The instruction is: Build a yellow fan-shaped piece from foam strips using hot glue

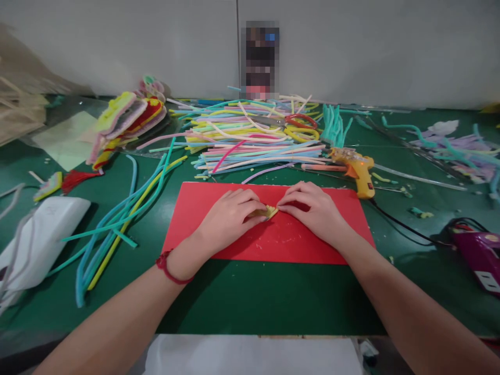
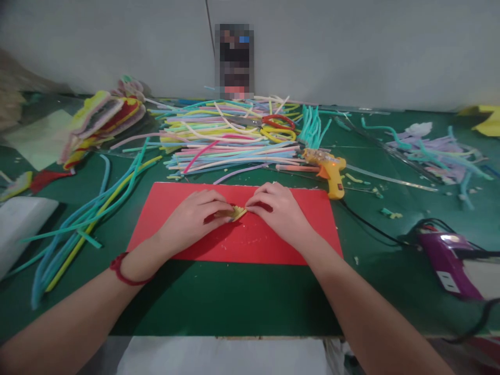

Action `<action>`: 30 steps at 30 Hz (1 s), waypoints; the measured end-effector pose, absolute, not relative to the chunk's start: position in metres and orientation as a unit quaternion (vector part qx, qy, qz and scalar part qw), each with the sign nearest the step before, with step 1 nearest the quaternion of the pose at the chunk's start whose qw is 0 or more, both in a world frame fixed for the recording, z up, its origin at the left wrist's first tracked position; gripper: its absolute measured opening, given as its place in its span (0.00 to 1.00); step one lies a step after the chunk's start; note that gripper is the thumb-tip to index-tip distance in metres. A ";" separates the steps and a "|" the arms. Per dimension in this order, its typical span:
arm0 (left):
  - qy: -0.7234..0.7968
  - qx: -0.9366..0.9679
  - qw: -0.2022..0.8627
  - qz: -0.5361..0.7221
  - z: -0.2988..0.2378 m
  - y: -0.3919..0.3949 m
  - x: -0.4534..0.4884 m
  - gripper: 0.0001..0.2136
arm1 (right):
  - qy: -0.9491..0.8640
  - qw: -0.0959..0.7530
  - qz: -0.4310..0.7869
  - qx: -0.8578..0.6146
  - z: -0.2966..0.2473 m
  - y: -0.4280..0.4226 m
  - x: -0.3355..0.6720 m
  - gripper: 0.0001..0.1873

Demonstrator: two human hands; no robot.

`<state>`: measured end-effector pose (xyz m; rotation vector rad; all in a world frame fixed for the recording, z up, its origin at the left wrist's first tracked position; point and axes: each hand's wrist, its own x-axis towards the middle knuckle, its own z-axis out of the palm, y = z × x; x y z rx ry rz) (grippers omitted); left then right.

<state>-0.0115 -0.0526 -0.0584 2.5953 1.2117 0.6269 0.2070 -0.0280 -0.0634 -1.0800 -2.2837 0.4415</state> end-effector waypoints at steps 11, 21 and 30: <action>0.432 0.870 0.099 0.215 -0.062 -0.055 -0.008 0.14 | -0.861 0.283 0.162 -0.390 -0.066 -0.027 0.207 0.07; 0.438 0.862 0.130 0.220 -0.064 -0.054 -0.009 0.08 | -0.850 0.291 0.169 -0.404 -0.062 -0.030 0.205 0.05; 0.435 0.855 0.151 0.241 -0.064 -0.053 -0.010 0.07 | -0.853 0.297 0.165 -0.397 -0.065 -0.031 0.204 0.06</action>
